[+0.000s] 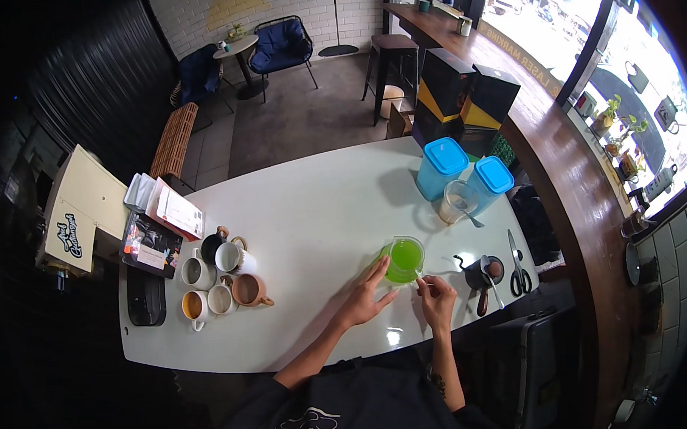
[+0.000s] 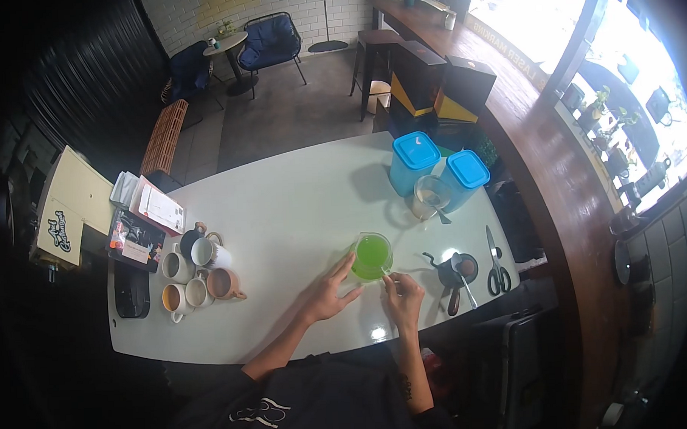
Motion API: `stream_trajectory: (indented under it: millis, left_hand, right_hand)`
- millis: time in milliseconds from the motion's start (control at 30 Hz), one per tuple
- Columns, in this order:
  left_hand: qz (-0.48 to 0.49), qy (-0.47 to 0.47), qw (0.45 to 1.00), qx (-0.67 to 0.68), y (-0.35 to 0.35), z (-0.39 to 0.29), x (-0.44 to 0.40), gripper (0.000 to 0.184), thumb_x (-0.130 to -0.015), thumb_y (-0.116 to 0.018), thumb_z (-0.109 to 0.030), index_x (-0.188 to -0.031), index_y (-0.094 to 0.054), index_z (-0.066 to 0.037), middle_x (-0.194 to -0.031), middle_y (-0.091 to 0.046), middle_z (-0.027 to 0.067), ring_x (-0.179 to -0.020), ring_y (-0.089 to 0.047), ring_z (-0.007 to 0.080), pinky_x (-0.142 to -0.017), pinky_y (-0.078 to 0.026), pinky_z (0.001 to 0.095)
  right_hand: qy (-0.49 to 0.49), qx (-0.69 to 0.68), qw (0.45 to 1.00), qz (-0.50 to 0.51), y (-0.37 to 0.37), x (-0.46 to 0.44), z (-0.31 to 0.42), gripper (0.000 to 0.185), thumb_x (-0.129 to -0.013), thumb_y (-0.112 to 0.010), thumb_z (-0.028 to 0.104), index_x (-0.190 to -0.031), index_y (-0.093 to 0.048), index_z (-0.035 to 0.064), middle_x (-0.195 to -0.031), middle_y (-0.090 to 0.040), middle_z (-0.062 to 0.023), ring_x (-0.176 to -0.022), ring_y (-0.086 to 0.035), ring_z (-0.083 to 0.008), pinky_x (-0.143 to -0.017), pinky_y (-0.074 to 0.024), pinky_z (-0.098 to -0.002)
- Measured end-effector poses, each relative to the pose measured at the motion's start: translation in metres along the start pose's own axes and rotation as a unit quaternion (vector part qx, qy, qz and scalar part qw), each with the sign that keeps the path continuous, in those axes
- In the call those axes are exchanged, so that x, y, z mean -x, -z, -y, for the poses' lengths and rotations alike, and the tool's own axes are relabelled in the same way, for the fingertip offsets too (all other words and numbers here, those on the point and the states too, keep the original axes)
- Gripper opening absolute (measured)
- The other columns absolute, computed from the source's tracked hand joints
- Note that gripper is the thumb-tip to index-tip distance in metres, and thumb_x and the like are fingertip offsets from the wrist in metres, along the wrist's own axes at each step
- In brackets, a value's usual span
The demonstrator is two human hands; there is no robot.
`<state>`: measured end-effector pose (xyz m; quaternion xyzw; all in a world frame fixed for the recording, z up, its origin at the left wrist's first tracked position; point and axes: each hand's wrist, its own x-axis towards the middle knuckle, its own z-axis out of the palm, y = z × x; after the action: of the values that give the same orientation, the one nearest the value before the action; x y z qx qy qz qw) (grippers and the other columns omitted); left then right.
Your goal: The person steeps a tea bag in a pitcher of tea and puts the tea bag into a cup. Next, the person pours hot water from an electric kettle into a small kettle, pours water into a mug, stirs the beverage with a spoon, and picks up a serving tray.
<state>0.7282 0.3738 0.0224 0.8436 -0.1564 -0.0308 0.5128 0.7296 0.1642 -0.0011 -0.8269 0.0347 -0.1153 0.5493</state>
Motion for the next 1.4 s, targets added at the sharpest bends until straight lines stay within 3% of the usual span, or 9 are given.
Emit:
stream_trajectory:
  millis: [800, 900, 967, 1000, 1067, 1100, 1133, 1233, 1400]
  left_hand:
    - [0.012, 0.001, 1.0, -0.002, -0.008, -0.004, -0.014, 0.084, -0.095, -0.07, -0.032, -0.159, -0.026, 0.002, -0.161, -0.032, 0.0269, -0.151, -0.031, 0.038, -0.124, -0.028, 0.0415]
    - [0.001, 0.003, 1.0, 0.021, -0.003, -0.004, -0.018, 0.078, -0.095, -0.072, -0.026, -0.156, -0.033, 0.002, -0.158, -0.037, 0.0271, -0.149, -0.035, 0.0382, -0.12, -0.035, 0.0424]
    - [-0.073, 0.021, 0.995, 0.059, 0.001, -0.005, -0.021, 0.064, -0.094, -0.072, -0.017, -0.149, -0.046, 0.001, -0.149, -0.049, 0.0249, -0.136, -0.053, 0.0338, -0.109, -0.049, 0.0411]
    - [-0.069, 0.02, 0.996, 0.06, 0.003, 0.002, -0.023, 0.064, -0.094, -0.072, -0.017, -0.149, -0.046, 0.001, -0.149, -0.049, 0.0249, -0.136, -0.053, 0.0338, -0.109, -0.049, 0.0411]
    - [-0.133, 0.054, 0.981, 0.131, 0.007, 0.018, -0.029, 0.05, -0.094, -0.071, -0.01, -0.14, -0.055, 0.0, -0.137, -0.059, 0.0202, -0.114, -0.068, 0.0242, -0.095, -0.057, 0.036]
    - [-0.184, 0.047, 0.97, 0.149, 0.009, 0.012, -0.034, 0.039, -0.095, -0.07, -0.008, -0.132, -0.062, 0.001, -0.115, -0.071, 0.0141, -0.092, -0.072, 0.0156, -0.086, -0.059, 0.0317]
    - [-0.178, 0.046, 0.971, 0.151, 0.015, 0.01, -0.04, 0.039, -0.095, -0.07, -0.008, -0.132, -0.062, 0.001, -0.115, -0.071, 0.0141, -0.092, -0.072, 0.0156, -0.086, -0.059, 0.0317]
    - [-0.198, 0.018, 0.974, 0.112, 0.027, 0.006, -0.064, 0.026, -0.095, -0.07, -0.008, -0.12, -0.068, 0.0, -0.079, -0.073, 0.0067, -0.077, -0.072, 0.0131, -0.078, -0.059, 0.0312]
    - [-0.17, -0.064, 0.977, 0.108, 0.031, -0.013, -0.122, 0.03, -0.096, -0.071, -0.011, -0.123, -0.065, 0.0, -0.091, -0.073, 0.0082, -0.081, -0.071, 0.0147, -0.08, -0.058, 0.0314]
  right_hand:
    - [0.028, 0.027, 0.999, -0.021, 0.005, -0.004, -0.003, 0.017, -0.094, -0.074, 0.011, -0.093, -0.071, -0.0061, -0.077, -0.073, -0.009, -0.068, -0.073, -0.0147, -0.063, -0.0559, -0.0266]
    - [0.016, 0.036, 0.999, -0.017, 0.009, -0.004, 0.009, 0.016, -0.094, -0.073, 0.009, -0.098, -0.07, -0.0061, -0.085, -0.073, -0.0111, -0.07, -0.073, -0.0151, -0.063, -0.0574, -0.0269]
    - [0.049, 0.092, 0.994, -0.034, 0.016, -0.001, 0.021, 0.017, -0.095, -0.071, 0.006, -0.106, -0.068, -0.0057, -0.093, -0.071, -0.0119, -0.07, -0.073, -0.0153, -0.062, -0.0586, -0.027]
    - [0.047, 0.093, 0.994, -0.037, 0.02, -0.001, 0.029, 0.017, -0.095, -0.071, 0.006, -0.106, -0.068, -0.0057, -0.093, -0.071, -0.0119, -0.07, -0.073, -0.0153, -0.062, -0.0586, -0.027]
    - [0.054, 0.068, 0.996, -0.033, 0.029, 0.0, 0.043, 0.018, -0.096, -0.068, 0.004, -0.111, -0.066, -0.0063, -0.096, -0.07, -0.0126, -0.07, -0.073, -0.015, -0.06, -0.0587, -0.0268]
    - [0.051, 0.07, 0.996, -0.038, 0.035, -0.001, 0.048, 0.018, -0.096, -0.068, 0.004, -0.111, -0.066, -0.0063, -0.096, -0.07, -0.0126, -0.07, -0.073, -0.015, -0.06, -0.0587, -0.0268]
    - [0.043, 0.044, 0.998, -0.031, 0.039, -0.003, 0.053, 0.018, -0.096, -0.067, 0.003, -0.111, -0.065, -0.0069, -0.096, -0.07, -0.0126, -0.07, -0.073, -0.015, -0.059, -0.0582, -0.0264]
    - [0.055, 0.014, 0.998, -0.04, 0.057, -0.019, 0.07, 0.019, -0.097, -0.066, 0.001, -0.113, -0.065, -0.008, -0.093, -0.07, -0.0111, -0.069, -0.071, -0.0137, -0.058, -0.0567, -0.0249]
    - [0.075, 0.075, 0.988, -0.117, 0.076, -0.08, 0.076, 0.023, -0.092, -0.07, 0.005, -0.112, -0.066, -0.0052, -0.088, -0.068, -0.0074, -0.069, -0.067, -0.0113, -0.06, -0.054, -0.0256]
